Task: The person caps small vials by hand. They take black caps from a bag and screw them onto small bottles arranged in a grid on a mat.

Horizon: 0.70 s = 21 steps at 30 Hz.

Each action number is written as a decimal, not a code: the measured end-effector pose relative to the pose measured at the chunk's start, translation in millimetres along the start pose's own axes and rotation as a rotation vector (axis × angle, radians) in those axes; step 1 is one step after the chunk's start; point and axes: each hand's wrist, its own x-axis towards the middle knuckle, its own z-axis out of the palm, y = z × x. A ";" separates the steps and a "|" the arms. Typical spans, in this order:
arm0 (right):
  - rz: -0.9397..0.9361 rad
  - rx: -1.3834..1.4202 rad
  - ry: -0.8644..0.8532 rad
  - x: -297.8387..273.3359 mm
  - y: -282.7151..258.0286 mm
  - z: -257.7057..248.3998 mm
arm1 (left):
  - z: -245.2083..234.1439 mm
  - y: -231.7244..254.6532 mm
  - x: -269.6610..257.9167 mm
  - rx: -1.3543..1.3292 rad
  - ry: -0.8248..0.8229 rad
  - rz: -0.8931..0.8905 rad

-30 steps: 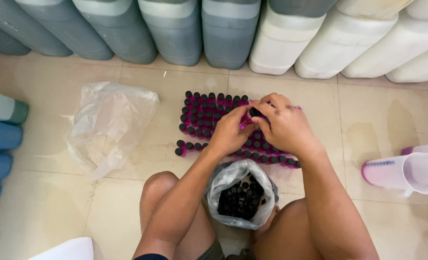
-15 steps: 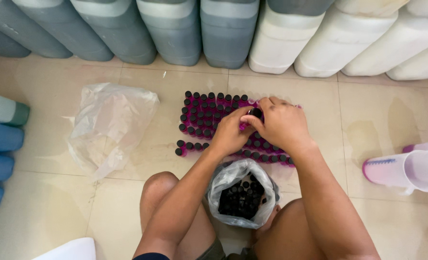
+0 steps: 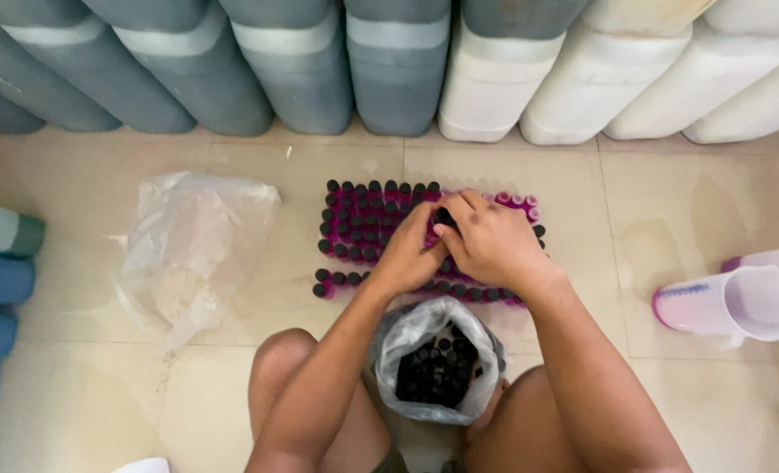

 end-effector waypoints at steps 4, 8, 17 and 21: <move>-0.077 -0.089 0.111 -0.5 -0.6 2.7 | 12.1 -27.2 -0.2 0.018 0.003 -0.070; -0.113 -0.078 0.180 3.4 -11.0 -4.6 | 6.2 -39.7 -2.3 0.027 -0.004 -0.107; -0.666 0.266 0.396 7.0 -22.7 6.8 | -8.0 -84.4 -23.0 -0.337 -0.660 -0.034; -0.614 0.165 0.560 1.4 -22.4 30.1 | 0.7 -92.2 -17.4 -0.185 -0.611 0.017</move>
